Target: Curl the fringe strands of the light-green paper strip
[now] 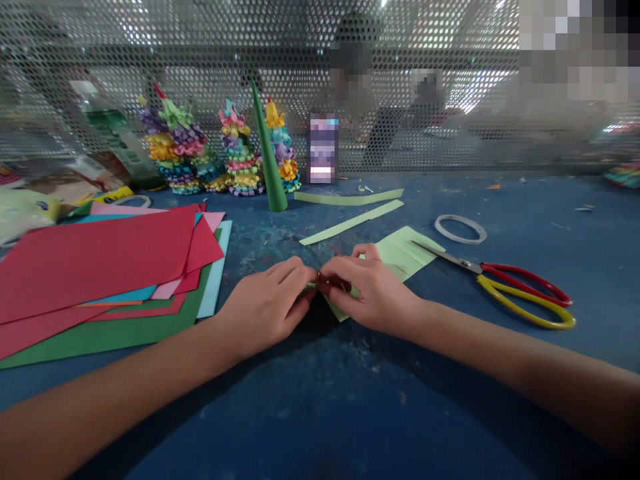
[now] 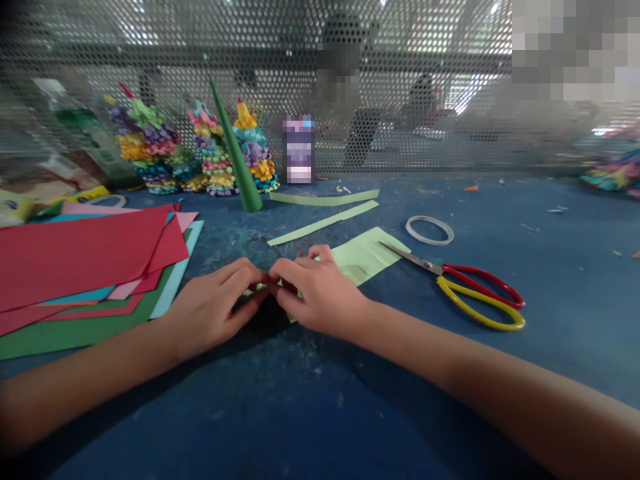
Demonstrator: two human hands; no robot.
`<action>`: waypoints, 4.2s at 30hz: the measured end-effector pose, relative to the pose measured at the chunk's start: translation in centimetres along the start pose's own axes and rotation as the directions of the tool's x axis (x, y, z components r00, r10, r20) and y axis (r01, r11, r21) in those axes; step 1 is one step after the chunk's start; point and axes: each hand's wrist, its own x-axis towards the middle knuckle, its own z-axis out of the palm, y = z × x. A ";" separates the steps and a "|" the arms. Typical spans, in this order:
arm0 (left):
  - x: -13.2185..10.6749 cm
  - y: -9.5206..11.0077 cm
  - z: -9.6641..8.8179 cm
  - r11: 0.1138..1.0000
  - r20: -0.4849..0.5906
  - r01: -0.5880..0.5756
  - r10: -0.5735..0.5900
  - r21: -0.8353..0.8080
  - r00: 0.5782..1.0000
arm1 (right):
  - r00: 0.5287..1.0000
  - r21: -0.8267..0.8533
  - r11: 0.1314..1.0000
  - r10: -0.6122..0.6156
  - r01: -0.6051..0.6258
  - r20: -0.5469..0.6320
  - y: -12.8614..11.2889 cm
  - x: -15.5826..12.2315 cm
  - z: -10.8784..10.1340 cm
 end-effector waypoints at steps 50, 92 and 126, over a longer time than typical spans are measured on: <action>0.1 0.0 -0.8 0.965 0.043 0.160 -0.155 -0.209 0.987 | 0.991 -0.047 0.999 -0.015 0.022 0.130 0.5 0.3 0.6; 1.3 -3.0 0.1 0.941 -0.033 -0.002 0.013 0.338 0.999 | 0.972 -0.233 0.961 -0.097 0.148 0.215 -0.3 0.7 -1.8; 0.5 -1.2 0.1 0.966 -0.133 -0.070 0.105 0.247 0.986 | 0.970 0.437 0.868 0.239 -0.234 0.043 -0.1 0.8 0.7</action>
